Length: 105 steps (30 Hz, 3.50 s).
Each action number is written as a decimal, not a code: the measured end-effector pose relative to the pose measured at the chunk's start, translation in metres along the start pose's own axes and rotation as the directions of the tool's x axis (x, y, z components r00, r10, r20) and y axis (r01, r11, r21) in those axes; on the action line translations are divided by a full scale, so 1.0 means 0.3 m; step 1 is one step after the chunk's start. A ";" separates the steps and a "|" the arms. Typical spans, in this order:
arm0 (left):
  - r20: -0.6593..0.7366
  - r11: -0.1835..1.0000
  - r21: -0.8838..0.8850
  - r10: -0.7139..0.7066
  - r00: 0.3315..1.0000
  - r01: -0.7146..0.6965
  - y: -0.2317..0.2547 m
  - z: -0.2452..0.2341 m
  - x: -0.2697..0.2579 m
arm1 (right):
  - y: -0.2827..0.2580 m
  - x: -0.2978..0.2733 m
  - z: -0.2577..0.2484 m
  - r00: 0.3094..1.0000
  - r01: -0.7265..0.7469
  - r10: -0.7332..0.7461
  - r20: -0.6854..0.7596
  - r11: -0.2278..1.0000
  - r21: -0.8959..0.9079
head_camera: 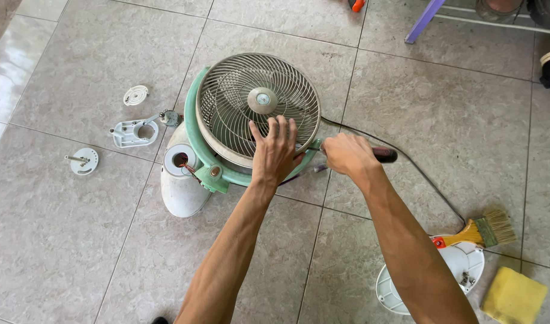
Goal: The person assembles a disassembled electric fan on the floor. They connect the motor to the base, attach the fan blades, and secure the front grill using a screwdriver.
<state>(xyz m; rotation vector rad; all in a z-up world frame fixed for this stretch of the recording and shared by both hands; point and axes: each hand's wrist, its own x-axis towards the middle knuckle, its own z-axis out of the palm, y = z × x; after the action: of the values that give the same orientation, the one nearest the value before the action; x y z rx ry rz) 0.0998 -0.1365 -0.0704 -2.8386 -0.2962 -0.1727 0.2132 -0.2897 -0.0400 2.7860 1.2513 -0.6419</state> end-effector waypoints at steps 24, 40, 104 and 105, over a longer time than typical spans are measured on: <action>0.003 0.994 -0.106 0.032 0.999 -0.032 -0.017 0.042 0.016 | 0.054 0.025 0.087 1.000 -0.007 0.001 0.026 0.969 0.247; -0.015 0.991 -0.126 0.032 0.999 -0.034 -0.038 0.042 0.036 | 0.002 0.020 0.432 0.893 0.102 0.222 -0.391 0.747 0.657; 0.011 0.955 -0.289 -0.071 0.997 0.072 -0.237 0.063 -0.093 | -0.268 -0.047 0.043 0.998 -0.005 -0.002 -0.065 0.994 -0.112; 0.012 0.954 -0.291 -0.066 0.998 0.067 -0.239 0.066 -0.092 | -0.276 -0.040 0.050 0.996 -0.002 -0.010 -0.083 0.990 -0.144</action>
<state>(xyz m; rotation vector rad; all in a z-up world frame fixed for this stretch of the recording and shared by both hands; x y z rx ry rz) 0.0589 -0.0685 -0.0745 -3.1222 -0.3971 -0.2453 0.1410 -0.2449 -0.0370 2.7182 1.2629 -0.4199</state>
